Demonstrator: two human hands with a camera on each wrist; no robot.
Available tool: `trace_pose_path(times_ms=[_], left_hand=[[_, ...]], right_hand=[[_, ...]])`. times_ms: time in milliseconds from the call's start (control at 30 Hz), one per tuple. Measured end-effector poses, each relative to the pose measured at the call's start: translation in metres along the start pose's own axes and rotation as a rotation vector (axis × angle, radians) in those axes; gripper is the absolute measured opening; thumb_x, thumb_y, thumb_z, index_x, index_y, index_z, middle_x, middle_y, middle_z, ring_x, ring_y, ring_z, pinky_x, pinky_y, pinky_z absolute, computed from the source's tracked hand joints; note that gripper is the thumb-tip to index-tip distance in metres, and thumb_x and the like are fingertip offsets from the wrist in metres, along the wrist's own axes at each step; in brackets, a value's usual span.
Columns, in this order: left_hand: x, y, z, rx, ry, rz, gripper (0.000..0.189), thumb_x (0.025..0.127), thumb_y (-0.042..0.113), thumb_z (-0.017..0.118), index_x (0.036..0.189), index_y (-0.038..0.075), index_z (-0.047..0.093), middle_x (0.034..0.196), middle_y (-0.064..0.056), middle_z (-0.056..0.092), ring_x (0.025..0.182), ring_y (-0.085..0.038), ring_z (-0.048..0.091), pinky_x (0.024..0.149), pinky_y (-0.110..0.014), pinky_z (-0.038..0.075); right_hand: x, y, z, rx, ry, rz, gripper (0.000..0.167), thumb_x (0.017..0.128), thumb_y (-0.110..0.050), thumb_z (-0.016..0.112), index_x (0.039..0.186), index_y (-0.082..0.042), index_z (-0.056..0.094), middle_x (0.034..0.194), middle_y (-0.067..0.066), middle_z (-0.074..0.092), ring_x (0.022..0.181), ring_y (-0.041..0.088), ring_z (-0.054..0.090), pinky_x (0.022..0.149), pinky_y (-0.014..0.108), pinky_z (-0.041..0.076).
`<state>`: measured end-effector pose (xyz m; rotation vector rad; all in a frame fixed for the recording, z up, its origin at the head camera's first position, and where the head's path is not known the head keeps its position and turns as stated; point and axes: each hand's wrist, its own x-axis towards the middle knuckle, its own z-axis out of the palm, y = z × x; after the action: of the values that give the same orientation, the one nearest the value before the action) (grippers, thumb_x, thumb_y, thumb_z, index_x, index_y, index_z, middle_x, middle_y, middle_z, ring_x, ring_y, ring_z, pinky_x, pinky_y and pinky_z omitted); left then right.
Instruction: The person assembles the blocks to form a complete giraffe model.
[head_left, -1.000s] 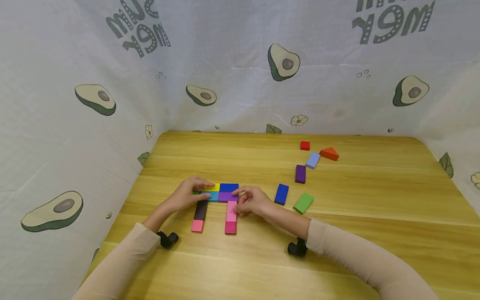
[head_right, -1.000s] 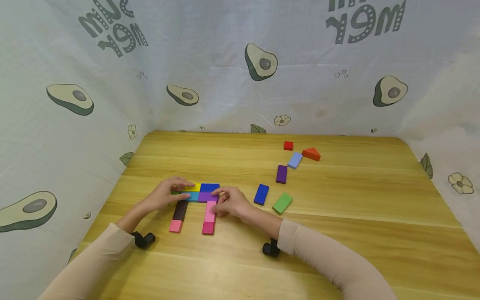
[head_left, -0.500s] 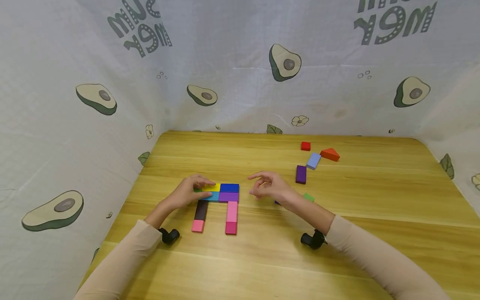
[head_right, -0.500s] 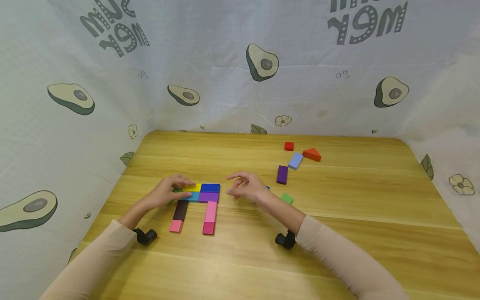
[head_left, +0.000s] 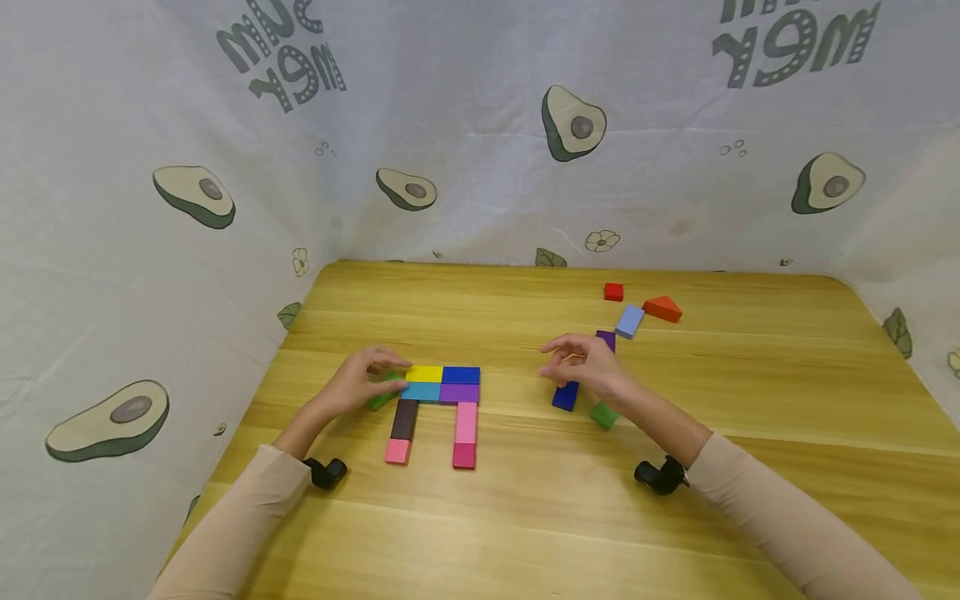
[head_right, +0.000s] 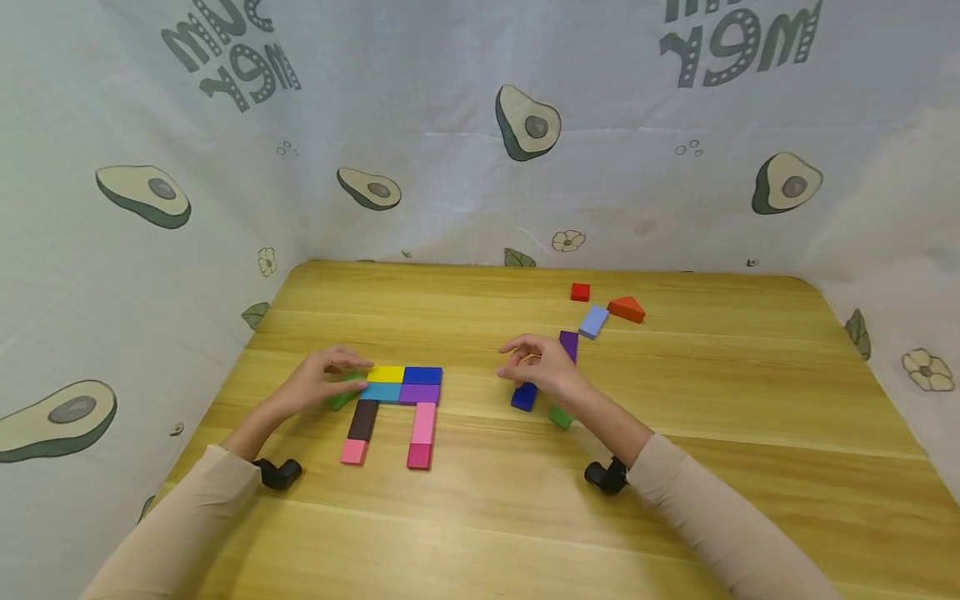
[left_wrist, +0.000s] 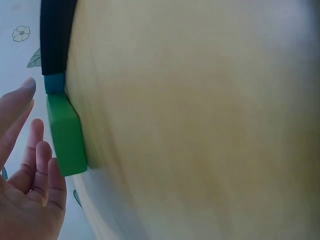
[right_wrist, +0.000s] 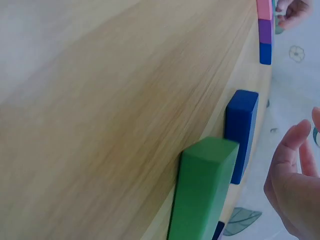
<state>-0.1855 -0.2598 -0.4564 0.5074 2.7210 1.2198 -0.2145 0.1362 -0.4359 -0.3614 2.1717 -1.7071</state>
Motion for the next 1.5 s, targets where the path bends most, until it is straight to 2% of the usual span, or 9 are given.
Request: trace_pose_path(times_ms=[100, 233, 467, 767, 967, 1167, 1267, 1367, 1500], left_hand=[[-0.002, -0.002, -0.001, 0.004, -0.003, -0.003, 0.03, 0.089, 0.018, 0.078, 0.117, 0.009, 0.074, 0.115, -0.006, 0.066, 0.107, -0.027, 0.058, 0.094, -0.049, 0.049], [-0.004, -0.003, -0.001, 0.011, -0.015, -0.002, 0.03, 0.089, 0.016, 0.077, 0.117, 0.008, 0.074, 0.114, -0.006, 0.065, 0.108, -0.027, 0.057, 0.093, -0.048, 0.048], [-0.006, -0.004, -0.001, -0.005, -0.042, -0.015, 0.03, 0.091, 0.015, 0.075, 0.12, 0.007, 0.073, 0.118, -0.008, 0.062, 0.111, -0.029, 0.056, 0.097, -0.051, 0.048], [-0.005, -0.005, -0.001, -0.014, -0.056, -0.013, 0.034, 0.091, 0.018, 0.076, 0.123, 0.006, 0.072, 0.119, -0.009, 0.062, 0.108, -0.028, 0.055, 0.093, -0.045, 0.048], [-0.004, -0.007, -0.001, -0.06, -0.057, -0.028, 0.034, 0.09, 0.016, 0.076, 0.123, 0.005, 0.071, 0.119, -0.011, 0.065, 0.106, -0.029, 0.055, 0.09, -0.044, 0.047], [-0.002, -0.009, 0.002, -0.112, -0.057, -0.047, 0.036, 0.091, 0.007, 0.073, 0.125, -0.003, 0.067, 0.121, -0.019, 0.065, 0.108, -0.035, 0.057, 0.093, -0.051, 0.047], [-0.002, -0.004, 0.002, -0.125, -0.062, -0.053, 0.036, 0.092, 0.003, 0.072, 0.125, -0.007, 0.065, 0.123, -0.023, 0.064, 0.11, -0.04, 0.056, 0.095, -0.056, 0.046], [-0.005, 0.007, 0.0, -0.134, -0.066, -0.053, 0.035, 0.092, 0.001, 0.07, 0.125, -0.009, 0.064, 0.122, -0.025, 0.063, 0.11, -0.042, 0.056, 0.096, -0.057, 0.045], [-0.009, 0.016, -0.002, -0.119, -0.061, -0.052, 0.034, 0.093, 0.002, 0.07, 0.125, -0.008, 0.064, 0.122, -0.023, 0.064, 0.11, -0.039, 0.058, 0.096, -0.054, 0.047]], right_hand=[[-0.001, 0.002, -0.006, -0.034, 0.023, -0.001, 0.042, 0.088, -0.004, 0.076, 0.122, 0.013, 0.059, 0.089, 0.012, 0.063, 0.076, 0.026, 0.064, 0.071, 0.032, 0.056], [-0.001, 0.004, -0.011, -0.064, 0.045, 0.004, 0.041, 0.088, -0.005, 0.077, 0.121, 0.013, 0.061, 0.093, 0.013, 0.062, 0.081, 0.02, 0.064, 0.071, 0.026, 0.055], [0.0, 0.007, -0.018, -0.137, 0.069, 0.024, 0.04, 0.087, -0.005, 0.078, 0.12, 0.012, 0.063, 0.096, 0.015, 0.063, 0.085, 0.023, 0.058, 0.067, 0.022, 0.051], [0.001, 0.008, -0.024, -0.208, 0.062, 0.069, 0.042, 0.083, -0.002, 0.081, 0.118, 0.013, 0.064, 0.098, 0.02, 0.061, 0.08, 0.023, 0.052, 0.059, 0.023, 0.045], [0.002, 0.009, -0.027, -0.239, 0.034, 0.093, 0.043, 0.079, -0.002, 0.084, 0.116, 0.012, 0.066, 0.096, 0.018, 0.062, 0.078, 0.022, 0.053, 0.059, 0.023, 0.046], [0.001, 0.011, -0.028, -0.276, 0.014, 0.126, 0.041, 0.078, -0.002, 0.085, 0.113, 0.011, 0.068, 0.095, 0.019, 0.063, 0.077, 0.02, 0.057, 0.061, 0.023, 0.05], [0.0, 0.012, -0.027, -0.288, 0.012, 0.141, 0.038, 0.078, -0.001, 0.084, 0.111, 0.011, 0.069, 0.094, 0.017, 0.063, 0.076, 0.019, 0.057, 0.06, 0.023, 0.05], [0.0, 0.013, -0.026, -0.304, 0.015, 0.139, 0.036, 0.078, -0.001, 0.084, 0.109, 0.011, 0.07, 0.093, 0.016, 0.063, 0.074, 0.018, 0.057, 0.06, 0.022, 0.05], [0.001, 0.014, -0.023, -0.332, 0.02, 0.13, 0.032, 0.079, -0.002, 0.084, 0.106, 0.011, 0.071, 0.09, 0.014, 0.064, 0.074, 0.017, 0.058, 0.061, 0.022, 0.051]])
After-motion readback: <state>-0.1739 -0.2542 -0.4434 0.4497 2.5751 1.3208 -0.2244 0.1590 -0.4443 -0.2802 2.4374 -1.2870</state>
